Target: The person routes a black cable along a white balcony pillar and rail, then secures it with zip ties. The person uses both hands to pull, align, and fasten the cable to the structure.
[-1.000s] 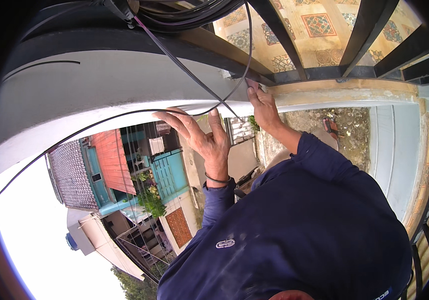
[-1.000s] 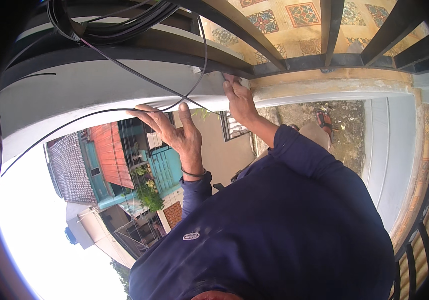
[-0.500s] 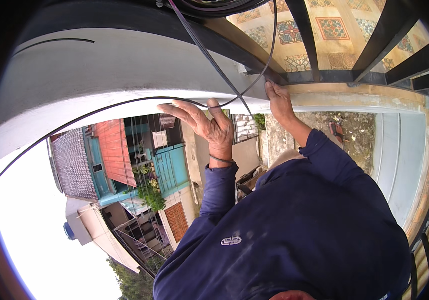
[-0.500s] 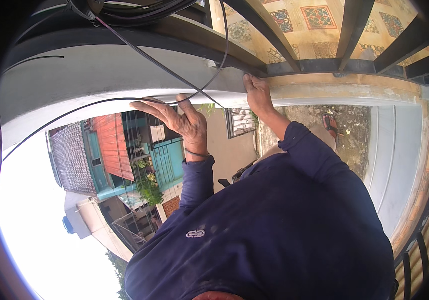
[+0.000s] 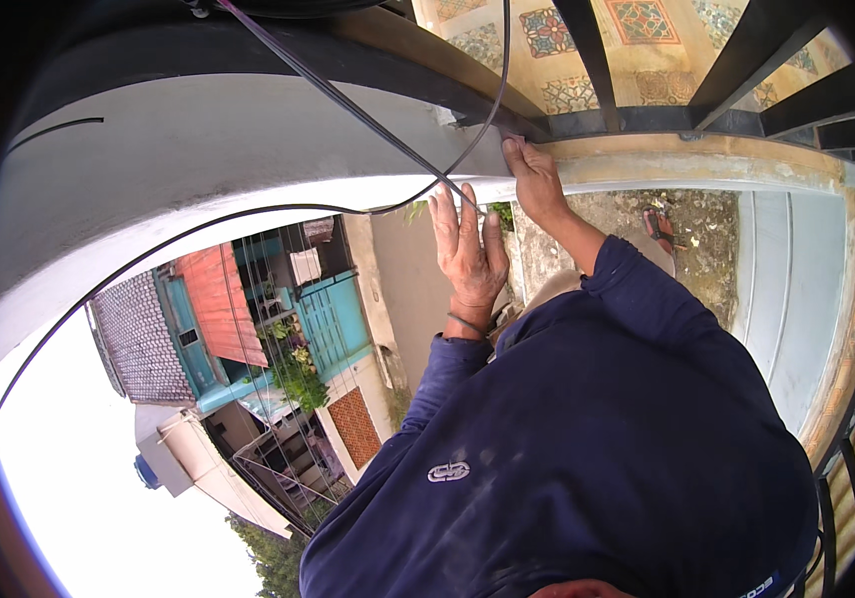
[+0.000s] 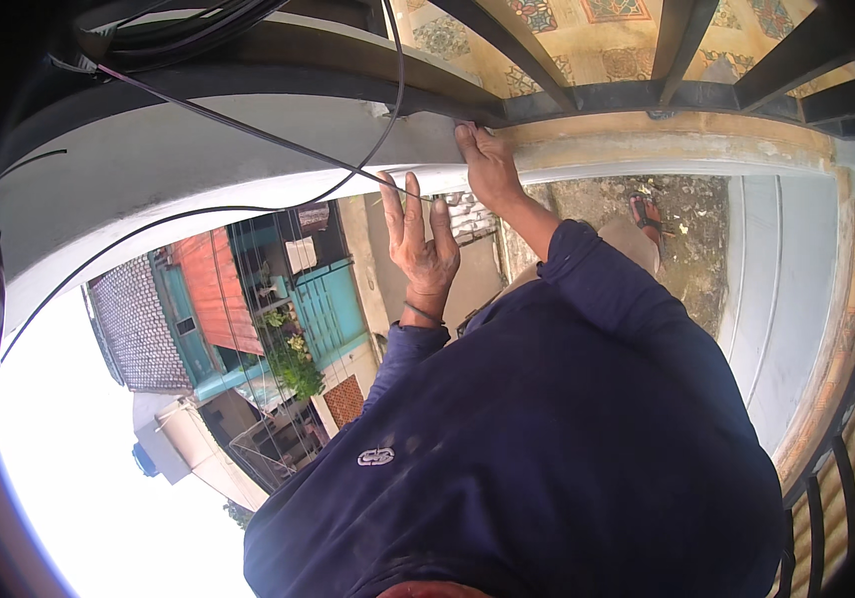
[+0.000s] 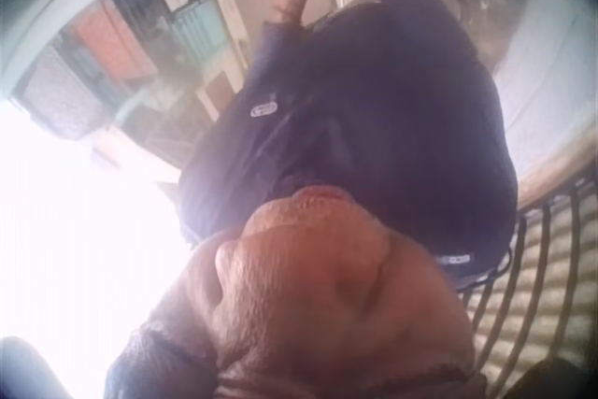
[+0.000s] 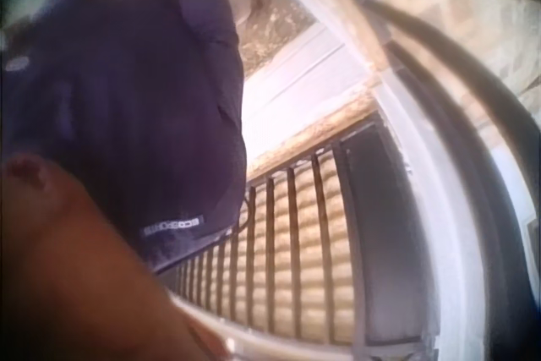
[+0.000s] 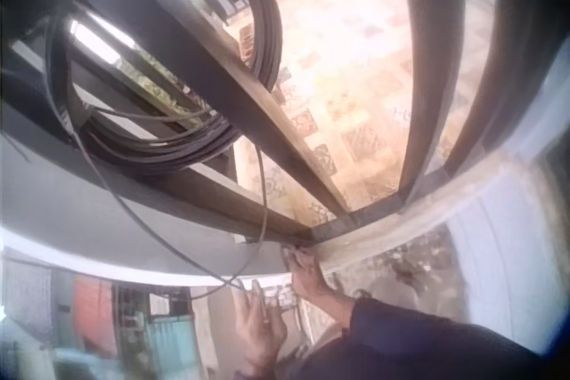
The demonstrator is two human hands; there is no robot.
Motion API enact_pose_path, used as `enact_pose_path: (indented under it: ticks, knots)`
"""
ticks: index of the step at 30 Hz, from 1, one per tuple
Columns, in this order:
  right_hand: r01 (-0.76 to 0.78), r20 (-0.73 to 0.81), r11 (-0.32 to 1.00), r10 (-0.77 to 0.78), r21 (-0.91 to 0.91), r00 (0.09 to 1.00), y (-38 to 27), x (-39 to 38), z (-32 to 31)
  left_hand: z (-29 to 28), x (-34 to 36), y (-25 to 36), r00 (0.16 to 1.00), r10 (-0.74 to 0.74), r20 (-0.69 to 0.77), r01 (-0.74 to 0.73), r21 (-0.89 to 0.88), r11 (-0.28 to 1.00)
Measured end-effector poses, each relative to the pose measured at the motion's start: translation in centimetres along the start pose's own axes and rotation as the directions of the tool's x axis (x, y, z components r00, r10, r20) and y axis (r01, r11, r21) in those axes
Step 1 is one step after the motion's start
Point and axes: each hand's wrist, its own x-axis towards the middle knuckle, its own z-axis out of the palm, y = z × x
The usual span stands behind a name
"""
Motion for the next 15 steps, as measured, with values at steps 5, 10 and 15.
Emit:
enact_pose_path:
  ticks: [5,10,15]
  knots:
    - [0.449,0.070,0.866,-0.446,-0.221,0.892,0.1,-0.4,0.0,0.4,-0.5,0.5,0.996,-0.047,0.072,0.051,-0.046,0.998]
    - [0.074,-0.005,0.985,-0.075,-0.157,0.997,1.2,-0.5,-0.3,0.7,-0.7,0.6,0.996,-0.073,0.058,0.077,-0.070,0.995]
    - [0.353,0.012,0.921,-0.356,-0.163,0.934,0.4,-0.9,-0.2,0.8,-0.6,0.6,0.997,-0.061,0.038,0.062,-0.026,0.998]
